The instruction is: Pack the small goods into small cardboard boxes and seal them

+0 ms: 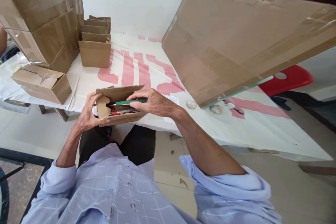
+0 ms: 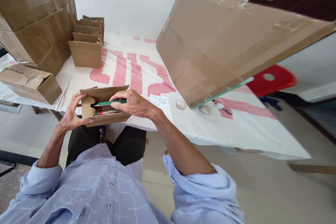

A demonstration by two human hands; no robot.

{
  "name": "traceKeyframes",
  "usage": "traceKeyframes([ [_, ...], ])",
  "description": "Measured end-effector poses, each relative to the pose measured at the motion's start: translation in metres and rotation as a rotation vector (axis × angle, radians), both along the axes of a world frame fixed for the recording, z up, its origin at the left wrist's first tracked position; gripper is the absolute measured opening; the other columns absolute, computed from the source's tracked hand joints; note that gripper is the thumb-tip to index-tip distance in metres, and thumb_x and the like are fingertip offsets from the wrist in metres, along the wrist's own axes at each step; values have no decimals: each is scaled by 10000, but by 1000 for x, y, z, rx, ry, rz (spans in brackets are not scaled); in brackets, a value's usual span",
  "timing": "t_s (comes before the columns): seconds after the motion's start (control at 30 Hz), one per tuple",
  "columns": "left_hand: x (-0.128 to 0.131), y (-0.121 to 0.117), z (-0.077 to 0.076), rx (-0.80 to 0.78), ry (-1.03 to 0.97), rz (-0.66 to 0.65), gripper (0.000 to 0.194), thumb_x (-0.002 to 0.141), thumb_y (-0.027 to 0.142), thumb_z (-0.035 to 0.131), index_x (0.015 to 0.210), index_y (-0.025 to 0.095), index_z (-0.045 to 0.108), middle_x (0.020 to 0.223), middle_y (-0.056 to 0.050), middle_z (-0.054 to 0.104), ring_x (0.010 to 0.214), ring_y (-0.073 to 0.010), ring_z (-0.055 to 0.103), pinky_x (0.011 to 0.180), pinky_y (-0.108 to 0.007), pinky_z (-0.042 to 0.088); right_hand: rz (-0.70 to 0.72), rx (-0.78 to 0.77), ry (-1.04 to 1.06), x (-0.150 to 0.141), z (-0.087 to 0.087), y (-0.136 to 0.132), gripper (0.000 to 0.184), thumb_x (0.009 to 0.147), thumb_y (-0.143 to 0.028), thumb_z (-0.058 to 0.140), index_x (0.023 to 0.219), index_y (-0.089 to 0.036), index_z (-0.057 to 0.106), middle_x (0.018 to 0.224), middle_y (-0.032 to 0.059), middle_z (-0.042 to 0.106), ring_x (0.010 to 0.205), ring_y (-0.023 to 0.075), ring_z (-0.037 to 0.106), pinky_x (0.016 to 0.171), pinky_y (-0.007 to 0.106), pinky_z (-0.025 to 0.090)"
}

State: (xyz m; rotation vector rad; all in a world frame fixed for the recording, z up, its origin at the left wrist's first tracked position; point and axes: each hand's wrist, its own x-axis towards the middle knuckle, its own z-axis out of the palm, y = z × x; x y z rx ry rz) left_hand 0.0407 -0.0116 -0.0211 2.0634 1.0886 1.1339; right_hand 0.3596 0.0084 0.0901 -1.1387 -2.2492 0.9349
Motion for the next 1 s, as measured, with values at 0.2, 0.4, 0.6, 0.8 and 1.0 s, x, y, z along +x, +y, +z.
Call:
traceKeyframes([
  [0.2, -3, 3, -1, -7, -19, -34, 1068, 742, 702, 982, 1632, 319, 532, 1672, -170, 460, 1569, -455, 505, 1167, -634, 613, -80, 30, 37, 10, -11, 1, 330, 920, -464, 727, 1079, -229, 897, 1084, 71, 857, 996, 252, 747, 923, 399, 592],
  [0.4, -4, 4, 0, -8, -20, -47, 1074, 739, 720, 984, 1631, 319, 541, 1659, -170, 462, 1553, -451, 523, 1160, -639, 620, -131, 35, 115, 17, -16, -2, 336, 931, -480, 742, 1088, -226, 896, 1041, 64, 835, 946, 241, 728, 894, 402, 581],
  [0.6, -4, 7, 2, -14, -9, -44, 1064, 740, 720, 979, 1624, 317, 544, 1657, -167, 471, 1556, -454, 526, 1163, -639, 615, -117, 52, 129, 19, -22, 0, 318, 925, -498, 777, 1060, -236, 898, 1033, 59, 836, 951, 243, 728, 886, 395, 584],
  [0.8, -5, 8, 2, -38, -12, -39, 1060, 739, 720, 980, 1615, 305, 549, 1661, -173, 464, 1566, -458, 521, 1177, -642, 604, -329, 279, 323, 26, -34, 10, 323, 950, -512, 772, 1106, -246, 867, 1007, 50, 837, 916, 250, 745, 824, 395, 611],
  [1.0, -5, 7, 5, -58, -1, -26, 1068, 724, 722, 983, 1609, 304, 554, 1672, -176, 458, 1579, -466, 507, 1184, -650, 592, -612, 358, 320, 40, -87, 38, 382, 956, -557, 716, 1145, -237, 808, 1012, 58, 824, 876, 240, 720, 816, 397, 618],
])
